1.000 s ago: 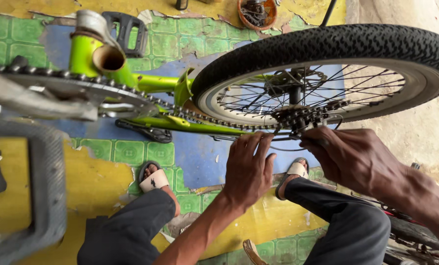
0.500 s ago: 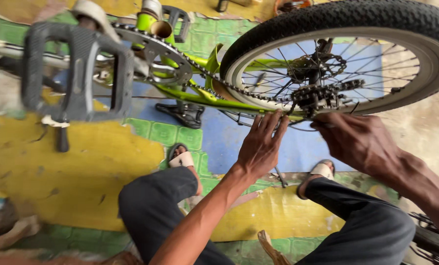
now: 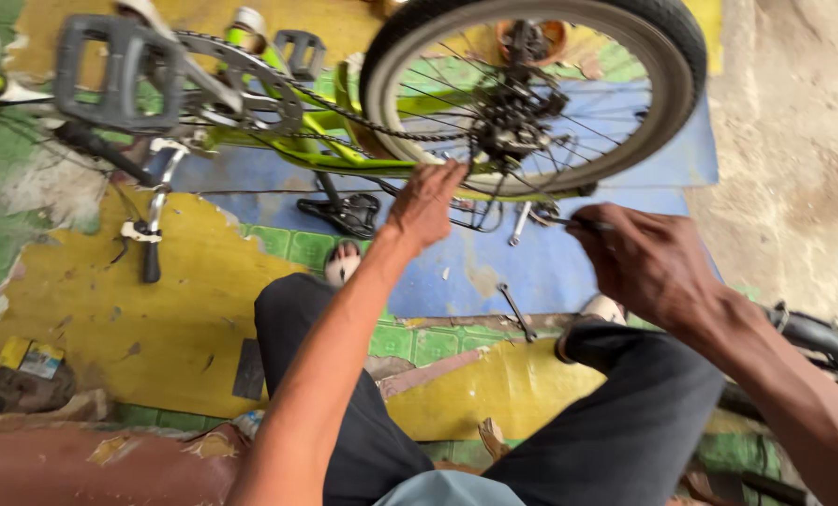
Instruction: The person adjusts the rear derailleur and chain on a green bicycle using a hex wrench. They rotate the wheel, manipulate the derailleur cable, and make fine adjustments to the gear mechanism.
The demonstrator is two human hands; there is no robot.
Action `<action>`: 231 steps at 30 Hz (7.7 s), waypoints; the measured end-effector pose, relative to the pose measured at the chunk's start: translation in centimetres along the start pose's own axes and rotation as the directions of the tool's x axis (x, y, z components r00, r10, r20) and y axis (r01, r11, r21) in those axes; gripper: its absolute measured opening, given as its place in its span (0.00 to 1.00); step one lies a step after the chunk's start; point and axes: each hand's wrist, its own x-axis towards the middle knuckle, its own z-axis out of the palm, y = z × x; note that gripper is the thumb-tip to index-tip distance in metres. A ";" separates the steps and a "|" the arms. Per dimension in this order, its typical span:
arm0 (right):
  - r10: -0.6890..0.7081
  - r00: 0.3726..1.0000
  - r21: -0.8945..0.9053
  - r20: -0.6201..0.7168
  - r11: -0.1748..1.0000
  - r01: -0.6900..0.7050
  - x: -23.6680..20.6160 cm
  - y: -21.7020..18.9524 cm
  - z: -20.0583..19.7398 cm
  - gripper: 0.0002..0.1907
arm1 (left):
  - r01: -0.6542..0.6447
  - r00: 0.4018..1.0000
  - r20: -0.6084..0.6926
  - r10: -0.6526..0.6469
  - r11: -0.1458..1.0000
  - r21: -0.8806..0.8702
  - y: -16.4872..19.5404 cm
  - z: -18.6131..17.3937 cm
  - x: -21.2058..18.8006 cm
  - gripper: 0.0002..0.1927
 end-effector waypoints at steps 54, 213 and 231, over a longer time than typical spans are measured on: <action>-0.029 0.944 -0.178 0.328 0.980 0.092 10.9 1.0 21.8 0.17 | -0.148 0.982 -0.187 0.007 0.636 -0.758 -5.3 -7.2 -5.7 0.36; 0.395 0.805 0.102 -0.443 0.914 -0.392 4.4 11.8 15.4 0.21 | 0.391 0.858 -0.203 -0.472 0.857 -0.336 2.4 0.7 -4.5 0.04; -0.036 0.969 -0.315 0.244 0.942 0.114 14.0 9.3 12.2 0.38 | 0.375 0.864 -0.214 -0.456 0.865 -0.332 2.2 0.0 -4.6 0.03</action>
